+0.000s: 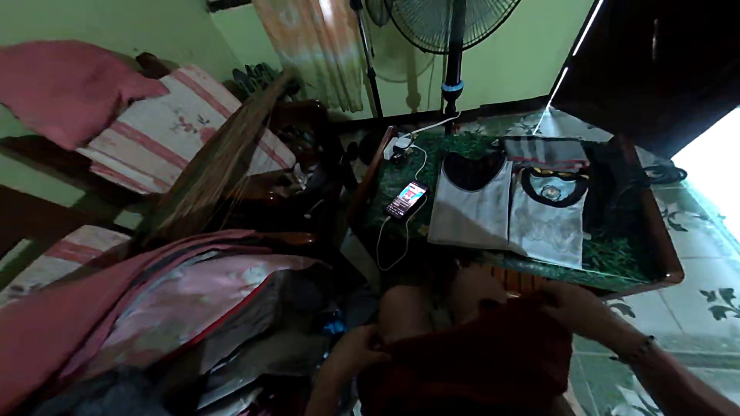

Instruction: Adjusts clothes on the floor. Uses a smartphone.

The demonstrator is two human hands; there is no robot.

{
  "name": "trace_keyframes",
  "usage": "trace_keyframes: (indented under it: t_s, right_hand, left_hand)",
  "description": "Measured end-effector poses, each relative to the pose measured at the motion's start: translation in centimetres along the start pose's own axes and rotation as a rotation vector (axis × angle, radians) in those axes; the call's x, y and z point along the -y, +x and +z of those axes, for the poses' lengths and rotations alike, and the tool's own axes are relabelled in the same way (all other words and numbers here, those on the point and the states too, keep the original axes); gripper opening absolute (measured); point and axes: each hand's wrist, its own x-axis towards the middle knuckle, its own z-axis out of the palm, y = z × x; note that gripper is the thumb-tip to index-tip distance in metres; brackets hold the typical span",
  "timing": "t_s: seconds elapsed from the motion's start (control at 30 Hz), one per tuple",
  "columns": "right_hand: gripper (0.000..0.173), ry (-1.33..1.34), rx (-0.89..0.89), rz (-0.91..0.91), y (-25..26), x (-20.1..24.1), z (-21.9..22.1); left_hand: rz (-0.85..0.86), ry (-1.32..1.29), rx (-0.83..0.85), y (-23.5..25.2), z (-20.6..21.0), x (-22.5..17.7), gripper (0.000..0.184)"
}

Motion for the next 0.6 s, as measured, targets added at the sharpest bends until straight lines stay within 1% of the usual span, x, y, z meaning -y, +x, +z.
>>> trace_keyframes:
  t_s: [0.07,0.13,0.23,0.3,0.37,0.43,0.5,0.6]
  right_hand:
    - [0.04,0.048,-0.146,-0.107,0.7,0.7,1.0]
    - [0.042,0.172,-0.26,-0.303,1.4,2.0,2.0]
    - [0.035,0.269,-0.287,-0.542,2.7,4.7,4.0]
    - [0.032,0.287,-0.271,-0.665,4.4,6.0,5.3]
    - [0.031,0.269,-0.228,-0.709,6.0,7.1,6.1]
    - [0.03,0.287,-0.077,-0.693,7.1,8.8,5.7]
    - [0.029,0.32,0.056,-0.681,8.4,9.8,5.6]
    - [0.027,0.36,0.114,-0.676,10.0,11.0,5.3]
  left_hand:
    - [0.015,-0.001,-0.149,1.6,-1.7,-2.1,0.05]
    - [0.102,-0.012,-0.262,3.8,-4.2,-4.8,0.05]
    - [0.204,0.062,-0.404,8.8,-7.9,-8.7,0.05]
    - [0.23,0.093,-0.496,13.5,-9.9,-10.1,0.051]
    - [0.208,0.107,-0.551,18.3,-11.5,-11.0,0.054]
    - [0.19,0.118,-0.597,22.6,-12.7,-11.3,0.059]
    - [0.18,0.139,-0.629,25.8,-13.3,-11.4,0.068]
    - [0.136,0.162,-0.594,28.5,-13.8,-11.9,0.083]
